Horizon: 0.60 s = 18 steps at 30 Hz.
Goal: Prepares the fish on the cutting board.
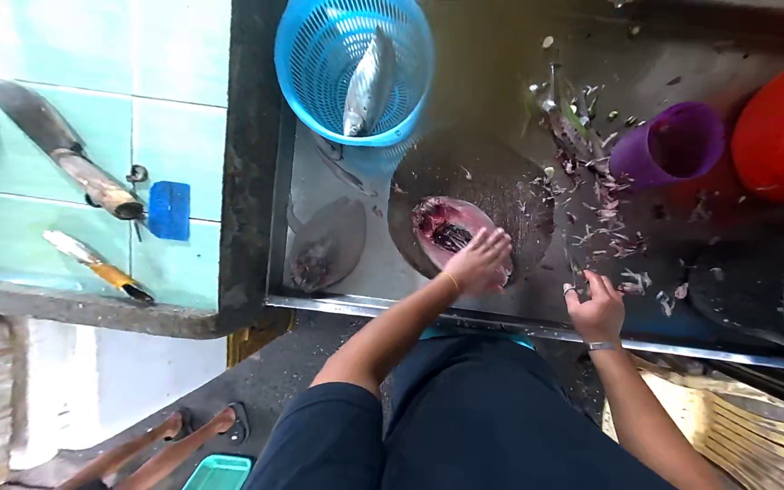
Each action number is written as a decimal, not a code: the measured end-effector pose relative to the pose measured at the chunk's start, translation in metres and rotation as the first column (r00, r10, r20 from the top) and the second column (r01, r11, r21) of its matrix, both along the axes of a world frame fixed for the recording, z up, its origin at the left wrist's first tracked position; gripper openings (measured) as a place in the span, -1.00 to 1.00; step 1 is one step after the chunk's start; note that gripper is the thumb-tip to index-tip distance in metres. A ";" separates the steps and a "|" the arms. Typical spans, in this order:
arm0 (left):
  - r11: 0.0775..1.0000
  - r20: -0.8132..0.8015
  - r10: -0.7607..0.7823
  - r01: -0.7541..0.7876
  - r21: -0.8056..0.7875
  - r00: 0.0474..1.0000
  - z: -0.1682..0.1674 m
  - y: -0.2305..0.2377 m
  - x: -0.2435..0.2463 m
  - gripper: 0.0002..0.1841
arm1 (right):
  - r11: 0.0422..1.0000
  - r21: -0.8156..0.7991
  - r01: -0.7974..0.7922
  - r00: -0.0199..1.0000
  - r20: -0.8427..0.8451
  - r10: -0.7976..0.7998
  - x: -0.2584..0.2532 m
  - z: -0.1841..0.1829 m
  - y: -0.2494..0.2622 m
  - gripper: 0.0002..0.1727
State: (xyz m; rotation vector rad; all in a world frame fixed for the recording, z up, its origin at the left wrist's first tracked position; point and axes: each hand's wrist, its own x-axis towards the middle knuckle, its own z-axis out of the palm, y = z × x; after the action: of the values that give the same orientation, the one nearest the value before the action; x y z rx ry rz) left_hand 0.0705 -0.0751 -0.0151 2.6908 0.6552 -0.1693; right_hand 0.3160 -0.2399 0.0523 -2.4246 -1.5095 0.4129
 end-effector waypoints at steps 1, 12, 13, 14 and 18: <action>0.998 0.021 -0.059 0.059 0.006 0.998 -0.006 -0.007 0.009 0.02 | 0.995 0.102 0.002 1.000 0.000 -0.002 -0.003 0.000 -0.003 -0.46; 0.237 0.068 0.970 -0.860 -0.451 0.232 0.032 0.060 -0.062 -0.29 | 0.966 -0.172 -0.193 0.980 -0.078 0.182 -0.024 -0.019 -0.004 -0.43; 0.052 0.006 0.998 -0.780 -0.623 0.062 0.029 0.046 -0.055 -0.34 | 0.960 -0.147 -0.237 0.970 -0.091 0.225 -0.032 -0.013 -0.001 -0.44; -0.088 -0.073 0.996 -0.653 -0.753 -0.050 0.025 0.030 -0.045 -0.39 | 0.953 -0.120 -0.278 0.959 -0.097 0.268 -0.038 -0.009 0.003 -0.45; -0.446 -0.412 0.895 -0.276 -0.852 -0.173 0.023 -0.031 0.007 -0.47 | 0.907 -0.132 -0.401 0.914 -0.119 0.387 -0.053 -0.006 0.023 -0.47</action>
State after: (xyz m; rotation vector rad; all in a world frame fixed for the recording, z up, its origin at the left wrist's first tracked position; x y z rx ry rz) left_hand 0.0771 -0.1063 0.0081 0.3824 1.5292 0.6608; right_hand 0.2632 -0.2165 0.0467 -2.1601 -1.9965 0.7345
